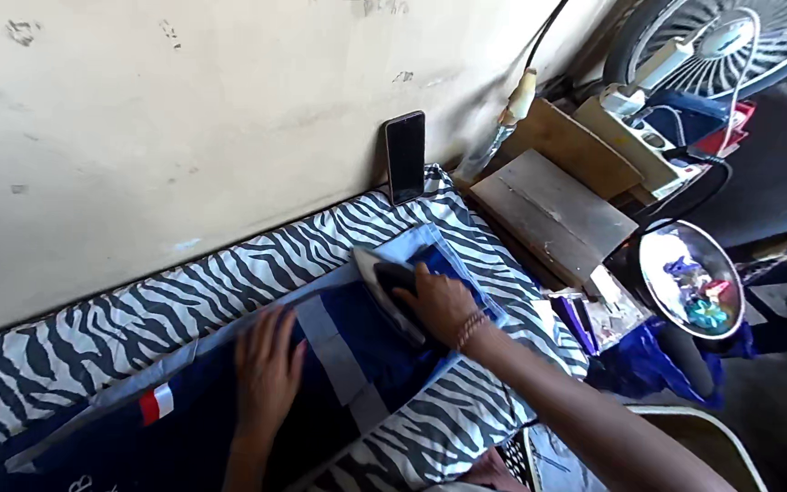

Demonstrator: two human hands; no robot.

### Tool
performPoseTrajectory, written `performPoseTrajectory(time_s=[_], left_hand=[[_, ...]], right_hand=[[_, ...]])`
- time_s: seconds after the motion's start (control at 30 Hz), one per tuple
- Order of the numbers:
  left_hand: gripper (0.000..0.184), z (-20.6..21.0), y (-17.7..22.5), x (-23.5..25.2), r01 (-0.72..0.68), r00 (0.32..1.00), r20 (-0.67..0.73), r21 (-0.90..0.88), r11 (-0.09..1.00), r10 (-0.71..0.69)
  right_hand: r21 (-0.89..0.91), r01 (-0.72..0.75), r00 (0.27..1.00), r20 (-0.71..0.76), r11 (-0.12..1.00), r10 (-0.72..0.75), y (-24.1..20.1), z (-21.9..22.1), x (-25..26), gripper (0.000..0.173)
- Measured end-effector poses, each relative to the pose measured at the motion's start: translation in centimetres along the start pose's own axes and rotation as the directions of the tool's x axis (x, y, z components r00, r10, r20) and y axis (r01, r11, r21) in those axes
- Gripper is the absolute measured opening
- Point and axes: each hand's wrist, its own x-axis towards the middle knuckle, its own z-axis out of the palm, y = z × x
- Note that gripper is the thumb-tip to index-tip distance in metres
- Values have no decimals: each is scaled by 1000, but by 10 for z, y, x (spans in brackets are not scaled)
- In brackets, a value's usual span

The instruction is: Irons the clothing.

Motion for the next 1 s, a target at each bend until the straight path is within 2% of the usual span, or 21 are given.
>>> performPoseTrajectory(time_s=[0.07, 0.17, 0.27, 0.33, 0.43, 0.57, 0.67, 0.77, 0.87, 0.93, 1.0], left_hand=[[63, -4, -46, -42, 116, 993, -31, 130, 985, -113], [71, -4, -57, -61, 210, 977, -61, 177, 962, -203], [69, -3, -53, -57, 192, 980, -92, 183, 964, -178], [62, -7, -51, -64, 110, 988, -123, 140, 984, -93], [49, -8, -24, -63, -30, 987, -157, 18, 999, 33], [43, -3, 24, -44, -89, 978, -199, -140, 986, 60], [39, -37, 34, -24, -103, 949, -312, -167, 981, 46], [32, -73, 40, -12, -131, 891, -452, -190, 973, 32], [27, -82, 57, 2, -207, 851, -519, -195, 959, 78], [25, -81, 71, 6, -240, 844, -527, -194, 951, 105], [24, -81, 86, 9, -225, 849, -520, -198, 954, 92]], right_hand=[[-16, 35, 999, 38, 999, -34, -9, 17, -17, 63], [-48, 8, 998, 55, 999, -5, -34, 20, -20, 59], [-16, -2, 999, 42, 1000, 3, -58, 17, -5, 57], [0, -10, 999, 54, 1000, 10, -54, 29, -15, 58], [-21, -20, 999, 46, 1000, 21, -47, 36, -30, 57], [14, -10, 999, 40, 1000, 10, -60, 36, -21, 55], [40, -1, 999, 36, 999, 0, -52, 45, -32, 56], [58, 18, 998, 54, 998, -21, -54, 38, -29, 52], [62, 69, 996, 45, 996, -72, -60, 18, -9, 49], [41, 89, 996, 25, 995, -90, -45, 7, -2, 48], [-16, 77, 997, 18, 997, -77, -11, -10, -10, 51]])
